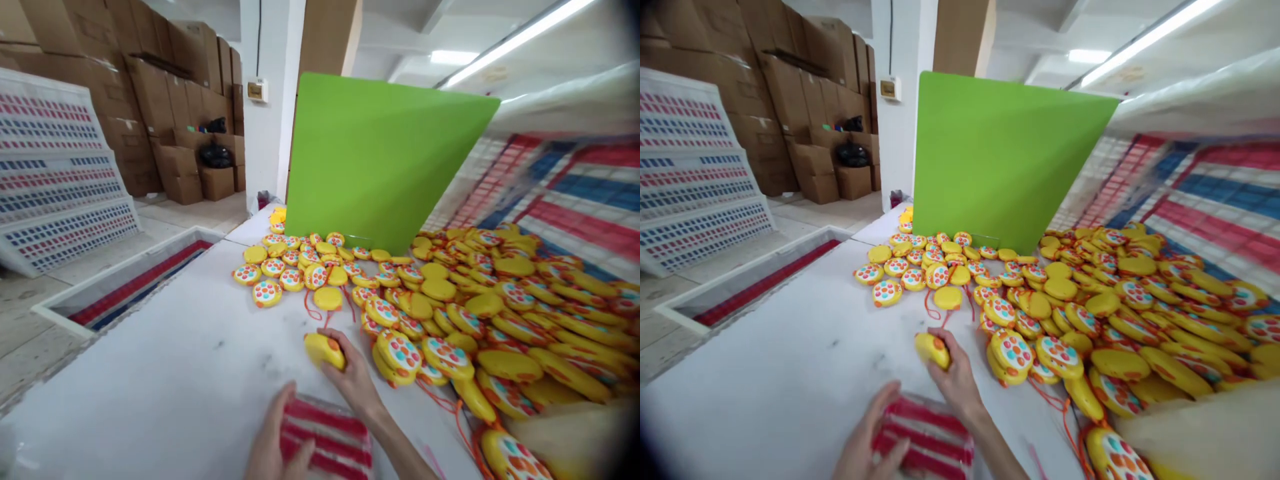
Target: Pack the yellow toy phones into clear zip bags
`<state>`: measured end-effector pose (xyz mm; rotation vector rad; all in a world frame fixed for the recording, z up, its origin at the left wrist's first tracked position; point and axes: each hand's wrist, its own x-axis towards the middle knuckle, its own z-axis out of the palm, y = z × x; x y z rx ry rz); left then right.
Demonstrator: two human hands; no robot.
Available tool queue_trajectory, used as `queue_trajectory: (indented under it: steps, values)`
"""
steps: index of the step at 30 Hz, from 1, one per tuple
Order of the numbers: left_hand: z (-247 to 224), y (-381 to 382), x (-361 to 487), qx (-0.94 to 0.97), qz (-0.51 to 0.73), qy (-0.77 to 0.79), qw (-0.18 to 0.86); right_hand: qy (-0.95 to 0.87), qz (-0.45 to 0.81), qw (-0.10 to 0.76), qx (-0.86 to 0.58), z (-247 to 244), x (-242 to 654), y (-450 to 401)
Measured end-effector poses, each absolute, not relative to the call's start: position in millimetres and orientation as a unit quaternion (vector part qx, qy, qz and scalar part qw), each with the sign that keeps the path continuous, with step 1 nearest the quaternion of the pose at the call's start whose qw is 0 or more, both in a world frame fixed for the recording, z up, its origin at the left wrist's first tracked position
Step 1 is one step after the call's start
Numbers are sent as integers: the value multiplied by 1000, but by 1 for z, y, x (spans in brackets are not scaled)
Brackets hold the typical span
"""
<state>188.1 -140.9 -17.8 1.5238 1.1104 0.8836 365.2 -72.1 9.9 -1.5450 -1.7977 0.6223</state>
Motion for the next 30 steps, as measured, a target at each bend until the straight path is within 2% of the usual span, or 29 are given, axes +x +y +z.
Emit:
queue_trajectory:
  steps: [3, 5, 13, 18, 22, 25, 30]
  values:
    - [-7, -125, 189, 600, 395, 460, 521, -609, 423, 461, -487, 4, 356, -125]
    - [-3, -123, 191, 628, 376, 442, 519, -563, 458, 499, -474, -3, 351, -149]
    - [-29, -149, 191, 768, 354, 379, 374, -581, 316, 546, -514, -16, 344, -187]
    - [-24, -152, 202, 795, 374, 362, 312, -579, 279, 561, -522, -23, 340, -194]
    - [-13, -147, 200, 800, 353, 384, 297, -600, 292, 497, -554, -20, 352, -191]
    - [-17, -153, 192, 795, 336, 434, 260, -522, 374, 475, -602, -11, 366, -190]
    - [-46, -180, 190, 898, 245, 355, 86, -298, 577, 544, -531, -5, 374, -196]
